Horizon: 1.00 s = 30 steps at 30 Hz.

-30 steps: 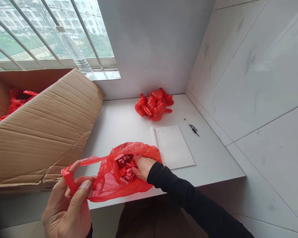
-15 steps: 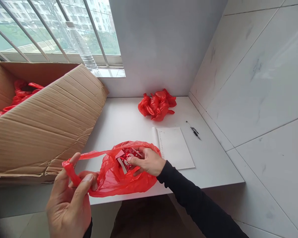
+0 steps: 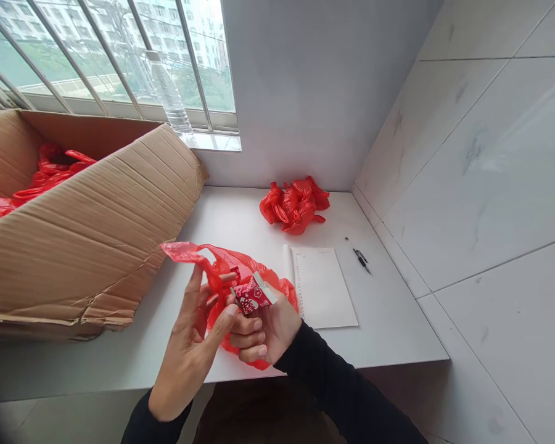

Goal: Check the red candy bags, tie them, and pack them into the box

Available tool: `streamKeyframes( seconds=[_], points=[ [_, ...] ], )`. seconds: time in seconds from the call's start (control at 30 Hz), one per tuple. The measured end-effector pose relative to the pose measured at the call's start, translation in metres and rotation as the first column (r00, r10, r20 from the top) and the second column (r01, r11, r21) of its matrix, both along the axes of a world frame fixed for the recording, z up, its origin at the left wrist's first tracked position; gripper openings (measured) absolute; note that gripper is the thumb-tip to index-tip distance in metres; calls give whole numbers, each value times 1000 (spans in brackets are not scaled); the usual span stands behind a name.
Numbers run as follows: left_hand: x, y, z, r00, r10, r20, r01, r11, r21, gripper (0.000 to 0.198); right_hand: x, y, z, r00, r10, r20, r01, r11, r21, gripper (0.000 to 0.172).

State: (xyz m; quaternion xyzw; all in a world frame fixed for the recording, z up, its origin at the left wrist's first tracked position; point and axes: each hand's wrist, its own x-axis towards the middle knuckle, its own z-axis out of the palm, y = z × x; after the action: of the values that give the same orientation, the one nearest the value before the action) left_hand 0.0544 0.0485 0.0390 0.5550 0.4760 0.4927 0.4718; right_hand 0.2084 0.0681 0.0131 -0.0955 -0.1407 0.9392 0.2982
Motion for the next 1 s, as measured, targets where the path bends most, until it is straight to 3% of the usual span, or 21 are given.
streamKeyframes(
  seconds=[0.07, 0.13, 0.17, 0.23, 0.33, 0.4, 0.47, 0.63, 0.8, 0.93, 1.0],
  points=[
    [4, 2, -3, 999, -25, 23, 26, 998, -62, 72, -1, 0, -2, 997, 71, 25, -71, 997, 17, 52],
    [4, 3, -4, 996, -38, 83, 45, 995, -88, 71, -1, -1, -5, 983, 97, 157, -107, 992, 60, 61],
    [3, 3, -3, 992, -48, 115, 58, 994, -90, 71, 0, -2, -6, 965, 48, 258, -77, 992, 104, 64],
    [-1, 5, -1, 985, -58, 160, 73, 993, -89, 69, 4, -5, -4, 865, -190, 464, 79, 965, 249, 69],
    [-6, 7, 2, 980, -60, 189, 76, 994, -79, 61, 8, -10, 5, 614, -585, 530, 289, 791, 539, 67],
    [-5, 7, 2, 973, -84, 213, 100, 993, -67, 58, 7, -13, 11, 526, -702, 480, 296, 680, 671, 51],
    [-3, 6, 2, 973, -88, 216, 103, 993, -62, 61, 4, -14, 14, 500, -748, 436, 289, 619, 730, 33],
    [0, 6, 2, 988, -48, 144, 64, 992, -109, 77, -1, -11, 11, 539, -732, 418, 336, 642, 690, 26],
    [-9, 16, -1, 980, -153, 130, 177, 964, -197, 30, 7, -8, 11, 635, -658, 406, 273, 682, 678, 26],
    [-12, 18, -7, 978, -88, 190, 126, 972, -199, 23, 16, -5, 12, 628, -653, 424, 310, 709, 633, 49],
    [-12, 17, -8, 973, -58, 222, 105, 973, -205, 22, 18, -4, 12, 597, -670, 442, 317, 703, 637, 52]
  ],
)
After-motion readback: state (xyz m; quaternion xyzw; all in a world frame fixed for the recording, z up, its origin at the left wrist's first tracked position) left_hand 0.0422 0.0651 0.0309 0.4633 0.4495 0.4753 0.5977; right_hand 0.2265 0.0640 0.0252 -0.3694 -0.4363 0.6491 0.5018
